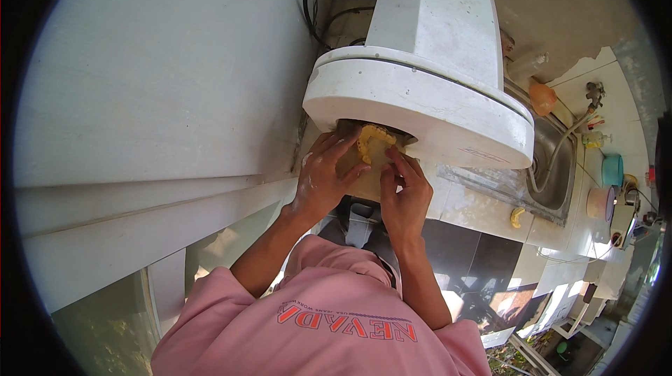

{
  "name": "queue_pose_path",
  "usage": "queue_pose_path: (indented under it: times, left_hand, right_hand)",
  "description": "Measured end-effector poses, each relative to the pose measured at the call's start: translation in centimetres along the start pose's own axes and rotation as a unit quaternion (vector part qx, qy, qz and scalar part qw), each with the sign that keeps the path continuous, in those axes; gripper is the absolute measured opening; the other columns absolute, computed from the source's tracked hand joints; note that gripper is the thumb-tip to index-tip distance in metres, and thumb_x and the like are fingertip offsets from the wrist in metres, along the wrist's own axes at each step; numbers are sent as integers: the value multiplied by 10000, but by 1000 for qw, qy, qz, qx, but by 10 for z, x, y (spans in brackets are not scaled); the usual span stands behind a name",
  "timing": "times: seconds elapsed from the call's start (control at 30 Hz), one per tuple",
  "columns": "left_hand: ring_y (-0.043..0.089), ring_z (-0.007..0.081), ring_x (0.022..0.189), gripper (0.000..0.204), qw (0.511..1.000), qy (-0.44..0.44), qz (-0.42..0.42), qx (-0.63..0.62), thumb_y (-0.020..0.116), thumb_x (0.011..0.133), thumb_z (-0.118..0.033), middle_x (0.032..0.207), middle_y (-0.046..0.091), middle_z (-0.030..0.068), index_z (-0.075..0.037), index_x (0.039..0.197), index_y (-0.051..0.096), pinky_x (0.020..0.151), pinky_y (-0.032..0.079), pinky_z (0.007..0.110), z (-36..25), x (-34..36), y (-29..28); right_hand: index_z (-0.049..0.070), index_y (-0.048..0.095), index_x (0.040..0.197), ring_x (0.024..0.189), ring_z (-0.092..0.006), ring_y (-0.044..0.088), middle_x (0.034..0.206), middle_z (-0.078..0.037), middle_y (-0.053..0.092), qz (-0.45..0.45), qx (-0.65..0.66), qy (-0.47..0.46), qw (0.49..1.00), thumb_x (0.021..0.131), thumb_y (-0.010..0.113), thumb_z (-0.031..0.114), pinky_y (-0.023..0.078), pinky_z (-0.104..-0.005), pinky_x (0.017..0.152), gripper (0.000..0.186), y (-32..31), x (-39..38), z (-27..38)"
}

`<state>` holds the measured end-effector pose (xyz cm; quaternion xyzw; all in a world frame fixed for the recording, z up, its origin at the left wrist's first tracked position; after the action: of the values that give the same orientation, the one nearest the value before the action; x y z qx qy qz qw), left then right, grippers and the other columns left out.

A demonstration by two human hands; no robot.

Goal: The recorder is trimming a dental plaster model using a model trimmer machine.

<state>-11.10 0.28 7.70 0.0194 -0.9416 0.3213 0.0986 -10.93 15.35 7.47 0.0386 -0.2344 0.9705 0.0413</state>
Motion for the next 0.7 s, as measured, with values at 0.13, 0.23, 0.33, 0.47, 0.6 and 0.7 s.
queue_pose_path:
  times: [0.13,0.23,0.33,0.47,0.6,0.7]
  left_hand:
    - [556,316,1061,585,999,-22,-32,-16,770,705,-142,1145,591,152,-40,1235,543,895,467,395,-1,-3,2]
    - [574,298,1054,584,998,-13,-61,-16,782,690,-129,1155,593,137,-61,1226,561,883,482,378,-2,-4,2]
    - [572,296,1060,587,996,-7,-85,-17,787,681,-126,1169,590,137,-51,1219,564,890,483,374,-1,-6,-1]
    - [564,299,1066,591,995,-10,-102,-4,789,673,-128,1172,593,134,-36,1213,564,893,481,375,-5,-8,2]
    - [553,306,1074,595,995,-7,-100,6,784,675,-129,1181,593,132,-25,1216,560,903,472,381,-6,-8,3]
    - [545,310,1081,602,995,-14,-98,5,779,678,-134,1192,591,131,-20,1224,555,913,463,383,-4,-9,4]
  right_hand:
    - [-65,631,1063,755,-247,662,995,-190,638,0,-10,-7,1000,820,552,8,533,-309,655,266,-2,3,-2]
    - [-58,640,1049,755,-254,662,997,-186,639,4,-21,-15,1000,818,552,3,531,-309,645,254,-3,6,0]
    - [-52,646,1039,756,-260,662,996,-185,641,12,-27,-17,999,817,553,-1,528,-308,643,246,2,8,3]
    - [-53,649,1030,764,-265,664,998,-188,643,18,-27,-16,999,816,551,-3,528,-309,651,240,-1,11,1]
    - [-54,649,1027,759,-265,663,1001,-189,644,32,-32,-8,999,816,549,-4,528,-309,652,239,-1,12,2]
    - [-55,648,1028,749,-262,660,997,-189,644,27,-27,-16,999,818,548,-3,525,-308,650,239,-1,12,1]
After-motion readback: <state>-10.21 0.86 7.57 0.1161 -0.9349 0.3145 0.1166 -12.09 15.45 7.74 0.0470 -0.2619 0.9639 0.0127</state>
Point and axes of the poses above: each hand's wrist, its own x-axis towards the middle knuckle, its own y-axis out of the palm, z = x × y, the point moved 8 cm from there along x, towards the middle knuckle
